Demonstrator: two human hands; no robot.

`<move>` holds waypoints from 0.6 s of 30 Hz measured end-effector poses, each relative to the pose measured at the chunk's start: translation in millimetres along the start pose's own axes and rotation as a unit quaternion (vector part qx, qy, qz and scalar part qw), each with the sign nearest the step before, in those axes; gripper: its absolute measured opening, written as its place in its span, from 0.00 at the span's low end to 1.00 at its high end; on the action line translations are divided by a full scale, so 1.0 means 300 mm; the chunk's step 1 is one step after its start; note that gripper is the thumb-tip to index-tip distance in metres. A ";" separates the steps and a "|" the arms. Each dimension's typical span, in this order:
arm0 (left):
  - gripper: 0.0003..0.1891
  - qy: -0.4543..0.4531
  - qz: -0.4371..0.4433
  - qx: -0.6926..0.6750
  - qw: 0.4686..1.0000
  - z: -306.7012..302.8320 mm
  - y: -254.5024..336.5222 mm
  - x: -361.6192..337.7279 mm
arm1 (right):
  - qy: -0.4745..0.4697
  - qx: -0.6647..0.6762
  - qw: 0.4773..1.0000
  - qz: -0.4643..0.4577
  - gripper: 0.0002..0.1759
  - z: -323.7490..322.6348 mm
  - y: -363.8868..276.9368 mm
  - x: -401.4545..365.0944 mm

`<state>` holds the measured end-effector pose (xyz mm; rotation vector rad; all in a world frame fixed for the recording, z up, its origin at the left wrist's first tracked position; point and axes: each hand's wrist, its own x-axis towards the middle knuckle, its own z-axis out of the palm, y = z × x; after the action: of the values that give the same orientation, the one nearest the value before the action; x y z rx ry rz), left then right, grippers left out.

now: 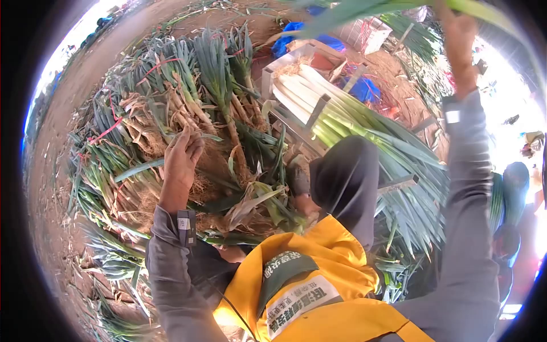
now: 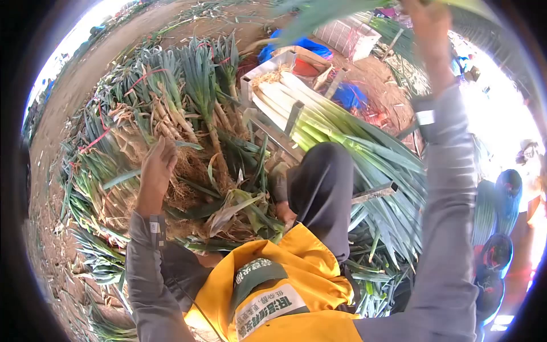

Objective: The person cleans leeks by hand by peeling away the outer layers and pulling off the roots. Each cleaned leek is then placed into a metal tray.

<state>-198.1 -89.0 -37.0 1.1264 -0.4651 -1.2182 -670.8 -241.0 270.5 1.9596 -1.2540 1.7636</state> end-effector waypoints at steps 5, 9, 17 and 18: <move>0.15 -0.021 -0.034 0.082 0.996 0.053 -0.076 0.030 | -0.284 -0.374 0.875 -0.113 0.21 -0.225 0.068 0.102; 0.15 -0.048 -0.083 0.126 0.987 0.089 -0.174 0.083 | -0.628 -0.298 0.718 0.033 0.28 -0.091 0.264 -0.158; 0.13 -0.050 -0.183 0.079 0.979 0.219 -0.496 0.261 | -0.785 -0.158 0.599 -0.021 0.29 0.232 0.549 -0.820; 0.13 -0.049 -0.201 0.054 0.977 0.250 -0.546 0.295 | -0.789 -0.154 0.594 -0.017 0.29 0.254 0.552 -0.840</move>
<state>-308.9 -189.7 -170.6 1.2975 -0.3902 -1.6221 -712.0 -282.6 -34.9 3.0134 -1.4784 -0.8321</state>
